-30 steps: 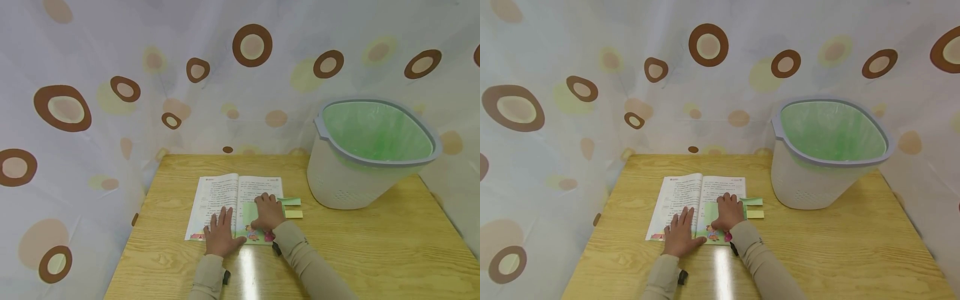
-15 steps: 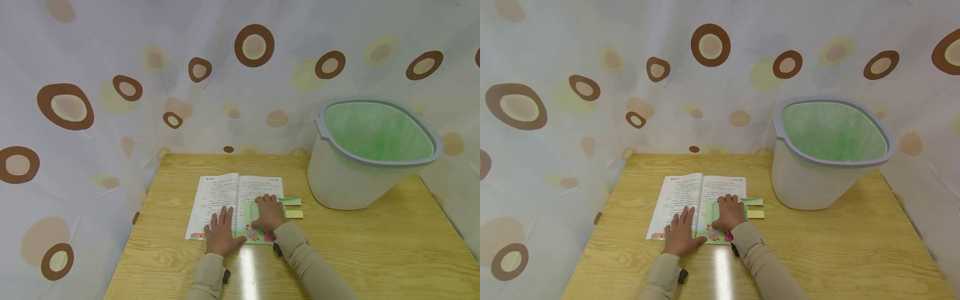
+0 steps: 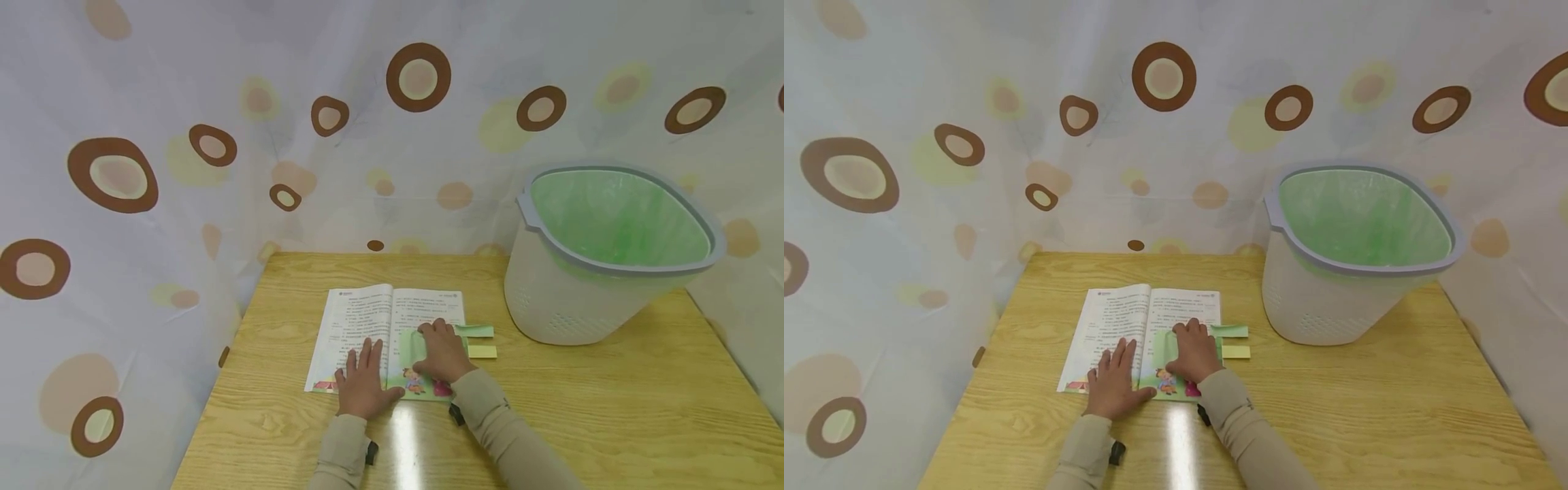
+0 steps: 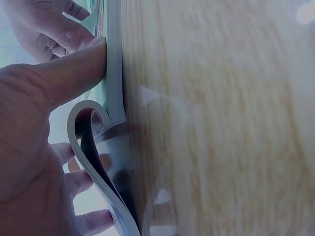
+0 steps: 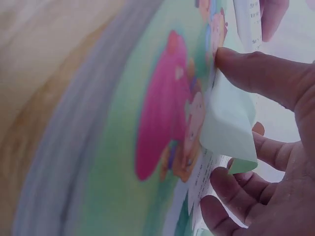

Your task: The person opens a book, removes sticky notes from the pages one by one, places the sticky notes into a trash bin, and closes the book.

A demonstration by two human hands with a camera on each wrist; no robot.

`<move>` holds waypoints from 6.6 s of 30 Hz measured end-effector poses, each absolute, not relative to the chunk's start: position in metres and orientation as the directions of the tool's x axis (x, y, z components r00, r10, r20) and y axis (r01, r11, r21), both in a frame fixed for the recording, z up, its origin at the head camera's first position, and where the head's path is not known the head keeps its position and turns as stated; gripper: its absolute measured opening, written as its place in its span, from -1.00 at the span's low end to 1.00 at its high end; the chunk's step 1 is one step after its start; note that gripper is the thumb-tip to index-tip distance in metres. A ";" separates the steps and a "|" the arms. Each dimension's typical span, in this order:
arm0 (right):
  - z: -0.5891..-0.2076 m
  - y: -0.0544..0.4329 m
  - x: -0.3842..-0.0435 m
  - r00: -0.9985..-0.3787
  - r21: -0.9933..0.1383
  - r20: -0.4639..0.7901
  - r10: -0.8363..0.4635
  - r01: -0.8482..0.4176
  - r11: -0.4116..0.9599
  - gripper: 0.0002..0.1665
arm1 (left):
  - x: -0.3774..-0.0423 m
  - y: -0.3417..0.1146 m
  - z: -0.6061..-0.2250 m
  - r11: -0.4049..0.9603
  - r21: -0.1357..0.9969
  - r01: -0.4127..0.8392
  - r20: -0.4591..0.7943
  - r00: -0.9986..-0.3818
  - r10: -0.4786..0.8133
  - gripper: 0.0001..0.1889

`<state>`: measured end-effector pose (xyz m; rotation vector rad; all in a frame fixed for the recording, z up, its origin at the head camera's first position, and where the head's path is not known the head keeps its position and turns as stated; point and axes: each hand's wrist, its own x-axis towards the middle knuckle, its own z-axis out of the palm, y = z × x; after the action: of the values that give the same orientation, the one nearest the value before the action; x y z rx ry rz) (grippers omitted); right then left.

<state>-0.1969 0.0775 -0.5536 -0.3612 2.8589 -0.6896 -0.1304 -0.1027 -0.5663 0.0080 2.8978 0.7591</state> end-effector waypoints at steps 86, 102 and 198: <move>-0.342 0.293 -0.177 -0.458 -0.596 0.764 0.455 -0.230 0.769 -0.68 | -0.133 -0.103 -0.576 0.865 0.502 -0.028 -0.108 -0.994 0.030 0.08; -0.351 0.288 -0.186 -0.647 -0.678 0.559 0.519 0.003 0.735 -0.59 | -0.132 -0.103 -0.577 0.870 0.493 -0.028 -0.106 -0.994 0.028 0.08; -0.560 0.149 -0.220 -0.964 -0.179 0.118 -0.238 -0.257 0.950 -0.81 | -0.134 -0.104 -0.579 0.862 0.506 -0.027 -0.101 -0.995 0.027 0.09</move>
<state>-0.2202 0.1492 -0.5602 -0.4067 3.1951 -0.3138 -0.1342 -0.1043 -0.5789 0.0000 2.9303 0.7980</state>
